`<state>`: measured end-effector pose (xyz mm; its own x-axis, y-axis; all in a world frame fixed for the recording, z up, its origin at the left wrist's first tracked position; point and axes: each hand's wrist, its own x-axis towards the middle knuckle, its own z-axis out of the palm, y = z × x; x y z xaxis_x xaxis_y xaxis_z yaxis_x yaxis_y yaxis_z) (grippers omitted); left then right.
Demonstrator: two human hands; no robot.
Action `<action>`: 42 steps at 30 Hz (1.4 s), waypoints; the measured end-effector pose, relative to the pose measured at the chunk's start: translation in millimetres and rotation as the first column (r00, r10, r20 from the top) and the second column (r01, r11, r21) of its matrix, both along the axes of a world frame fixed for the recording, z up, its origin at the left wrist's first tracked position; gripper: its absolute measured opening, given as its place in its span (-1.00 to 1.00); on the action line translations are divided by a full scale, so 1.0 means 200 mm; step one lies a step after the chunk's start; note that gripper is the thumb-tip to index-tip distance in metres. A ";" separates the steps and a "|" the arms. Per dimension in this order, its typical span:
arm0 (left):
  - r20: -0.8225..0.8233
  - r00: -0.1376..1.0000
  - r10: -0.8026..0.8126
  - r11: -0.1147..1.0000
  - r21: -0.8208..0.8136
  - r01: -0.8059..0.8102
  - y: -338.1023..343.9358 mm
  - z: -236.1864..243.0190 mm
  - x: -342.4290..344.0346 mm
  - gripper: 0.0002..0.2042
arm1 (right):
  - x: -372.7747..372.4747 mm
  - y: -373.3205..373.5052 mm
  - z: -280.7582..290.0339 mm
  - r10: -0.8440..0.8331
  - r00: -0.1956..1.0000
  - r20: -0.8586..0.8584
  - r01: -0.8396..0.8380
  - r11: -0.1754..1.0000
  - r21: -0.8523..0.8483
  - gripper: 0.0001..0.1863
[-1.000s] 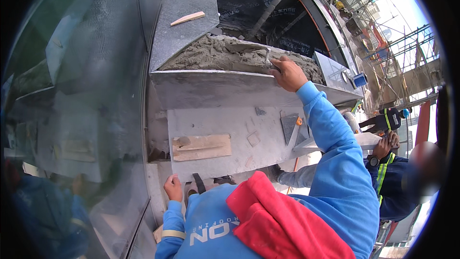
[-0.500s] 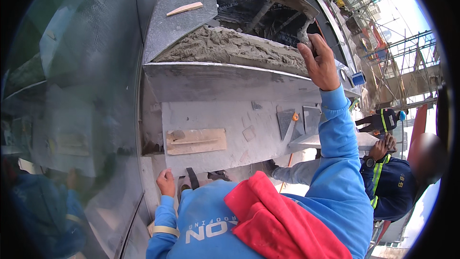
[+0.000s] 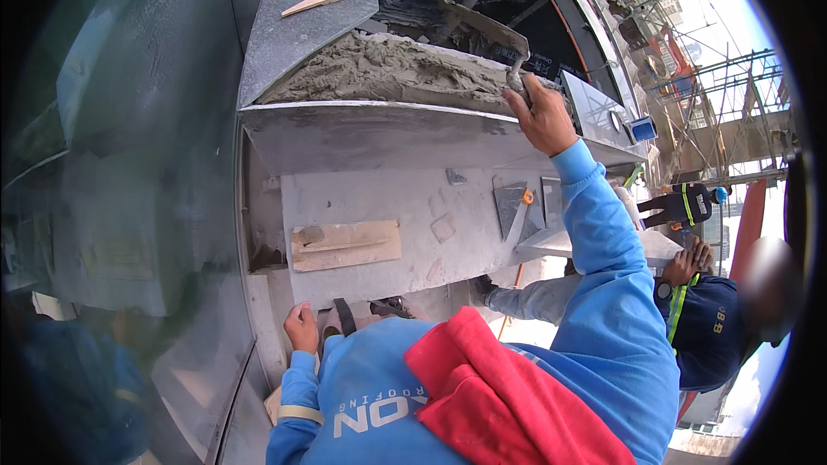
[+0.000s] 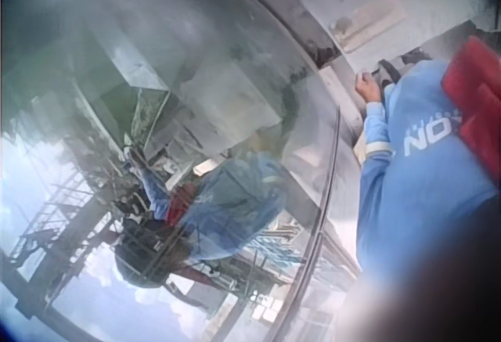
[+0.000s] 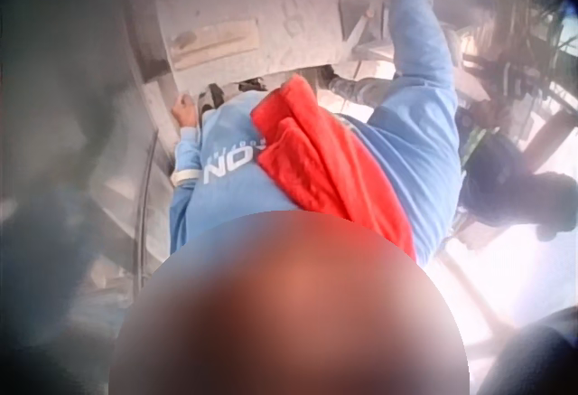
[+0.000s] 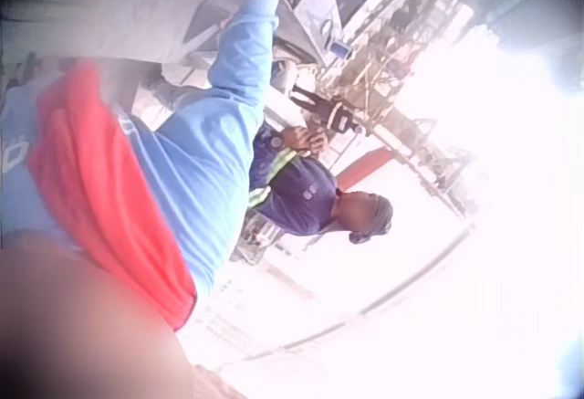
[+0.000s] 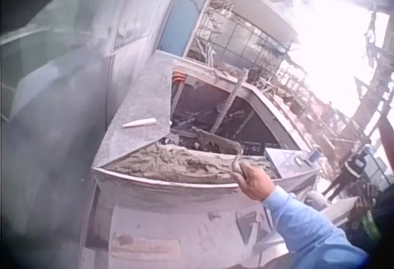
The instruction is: The person spreads mortar on a curved ledge using a trowel, then places a large stone tile onto the mortar and presses it into place. They use an angle grinder to cut a tile, then position and press another tile onto the ledge. The process repeats with additional tiles.
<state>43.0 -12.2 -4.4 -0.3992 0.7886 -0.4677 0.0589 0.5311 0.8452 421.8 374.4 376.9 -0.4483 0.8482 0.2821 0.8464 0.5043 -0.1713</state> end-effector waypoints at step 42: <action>0.916 0.250 -0.315 0.939 0.339 -0.059 1.07 1.43 0.64 -0.54 | 0.51 -0.22 0.34 0.125 0.855 -0.504 -0.408 0.762 -0.503 -0.38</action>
